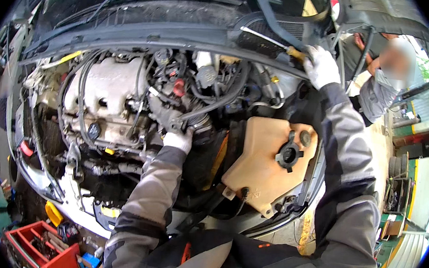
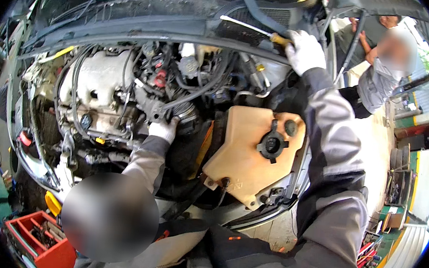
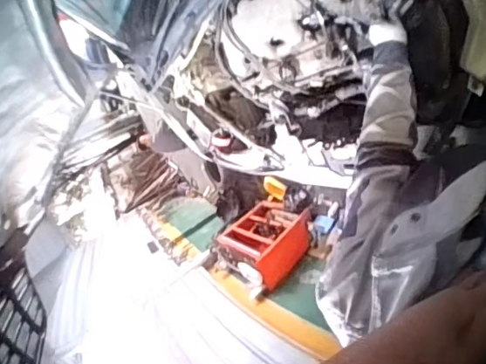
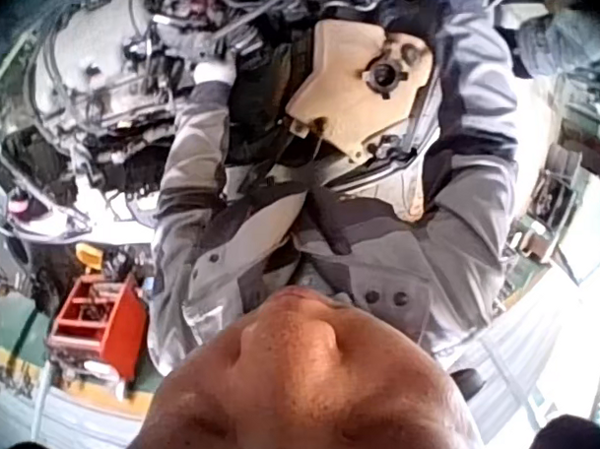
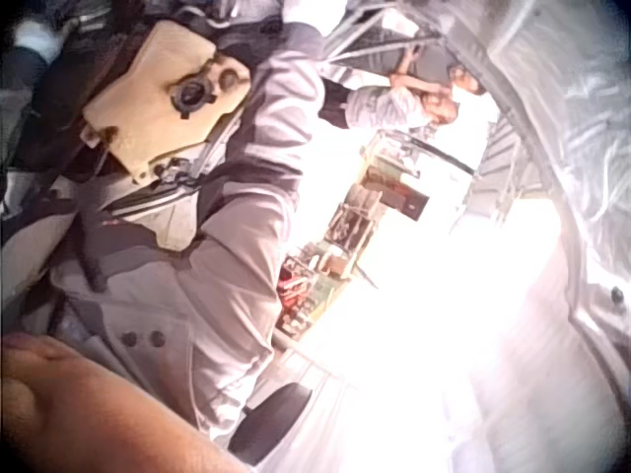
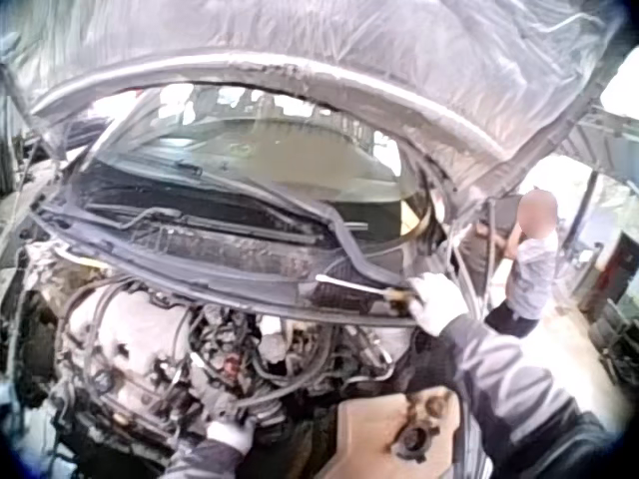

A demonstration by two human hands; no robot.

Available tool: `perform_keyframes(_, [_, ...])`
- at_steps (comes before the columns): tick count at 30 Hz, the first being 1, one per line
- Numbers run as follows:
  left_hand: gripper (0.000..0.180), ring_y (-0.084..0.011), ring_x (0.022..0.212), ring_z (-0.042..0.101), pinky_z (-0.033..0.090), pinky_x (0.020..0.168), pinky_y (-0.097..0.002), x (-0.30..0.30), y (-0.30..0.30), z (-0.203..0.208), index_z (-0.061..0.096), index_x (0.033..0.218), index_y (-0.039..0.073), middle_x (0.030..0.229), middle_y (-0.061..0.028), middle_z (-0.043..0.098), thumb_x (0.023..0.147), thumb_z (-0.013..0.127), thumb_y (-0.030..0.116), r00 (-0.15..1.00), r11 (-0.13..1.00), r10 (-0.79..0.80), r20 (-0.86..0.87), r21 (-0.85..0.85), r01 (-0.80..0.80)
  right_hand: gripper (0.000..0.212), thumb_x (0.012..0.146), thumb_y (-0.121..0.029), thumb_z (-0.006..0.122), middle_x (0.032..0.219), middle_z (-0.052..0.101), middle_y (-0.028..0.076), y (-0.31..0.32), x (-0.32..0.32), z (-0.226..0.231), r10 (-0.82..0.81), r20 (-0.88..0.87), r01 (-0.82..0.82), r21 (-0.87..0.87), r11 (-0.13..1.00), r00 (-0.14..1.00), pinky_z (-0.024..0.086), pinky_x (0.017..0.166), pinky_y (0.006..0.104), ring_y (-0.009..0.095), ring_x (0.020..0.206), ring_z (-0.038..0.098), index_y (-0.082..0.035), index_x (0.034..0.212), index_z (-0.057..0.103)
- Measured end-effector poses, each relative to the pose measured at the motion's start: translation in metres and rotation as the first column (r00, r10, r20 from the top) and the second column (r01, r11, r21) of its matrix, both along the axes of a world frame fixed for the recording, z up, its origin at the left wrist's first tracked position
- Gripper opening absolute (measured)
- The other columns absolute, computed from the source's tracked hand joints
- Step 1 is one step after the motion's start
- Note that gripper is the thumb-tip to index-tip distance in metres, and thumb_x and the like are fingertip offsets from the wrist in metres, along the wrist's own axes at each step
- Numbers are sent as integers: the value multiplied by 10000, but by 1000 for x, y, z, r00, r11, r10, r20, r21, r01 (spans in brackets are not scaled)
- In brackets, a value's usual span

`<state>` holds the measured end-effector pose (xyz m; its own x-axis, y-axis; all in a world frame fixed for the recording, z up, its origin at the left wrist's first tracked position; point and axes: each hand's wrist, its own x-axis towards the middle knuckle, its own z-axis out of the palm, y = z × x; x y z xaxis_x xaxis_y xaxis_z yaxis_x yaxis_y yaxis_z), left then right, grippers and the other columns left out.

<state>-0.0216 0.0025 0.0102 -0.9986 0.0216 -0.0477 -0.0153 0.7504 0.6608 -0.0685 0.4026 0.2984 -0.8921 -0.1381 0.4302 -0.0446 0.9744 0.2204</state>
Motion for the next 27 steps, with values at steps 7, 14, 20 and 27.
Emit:
perform_keyframes(7, [604, -413, 1097, 630, 499, 943, -446, -2, -2, -9, 611, 1249, 6, 1170, -274, 651, 856, 696, 457, 998, 990, 65, 22, 124, -67, 380, 810, -262, 741, 1065, 627, 159, -3, -43, -17, -135, 200, 90, 218, 972, 970, 505, 892, 456, 350, 1031, 616, -78, 1109, 594])
perform_keyframes(14, [694, -430, 1184, 578, 464, 1015, -432, -7, -6, -34, 543, 1315, -46, 1242, -325, 594, 866, 668, 468, 998, 994, -10, 59, 114, 3, 347, 888, -223, 613, 1130, 576, 198, 33, -19, 1, 124, -98, -121, 33, 992, 987, 491, 910, 435, 393, 1051, 593, -44, 1181, 562])
perform_keyframes(20, [701, -442, 1176, 570, 442, 1026, -473, -6, 1, -35, 498, 1373, -25, 1289, -308, 570, 930, 542, 517, 986, 997, -50, 161, -42, 58, 376, 822, -57, 605, 995, 601, 199, -29, 99, 28, 296, 13, -278, -307, 910, 955, 520, 804, 374, 344, 895, 639, 0, 1192, 566])
perform_keyframes(27, [694, -466, 1208, 535, 416, 1034, -453, -10, -1, -24, 591, 1248, -56, 1224, -380, 567, 925, 526, 555, 966, 999, -15, 259, 34, 6, 324, 802, -120, 592, 923, 659, 227, -142, 169, 18, 148, 863, 279, -312, 908, 483, 518, 777, 462, 383, 916, 660, -24, 1111, 571])
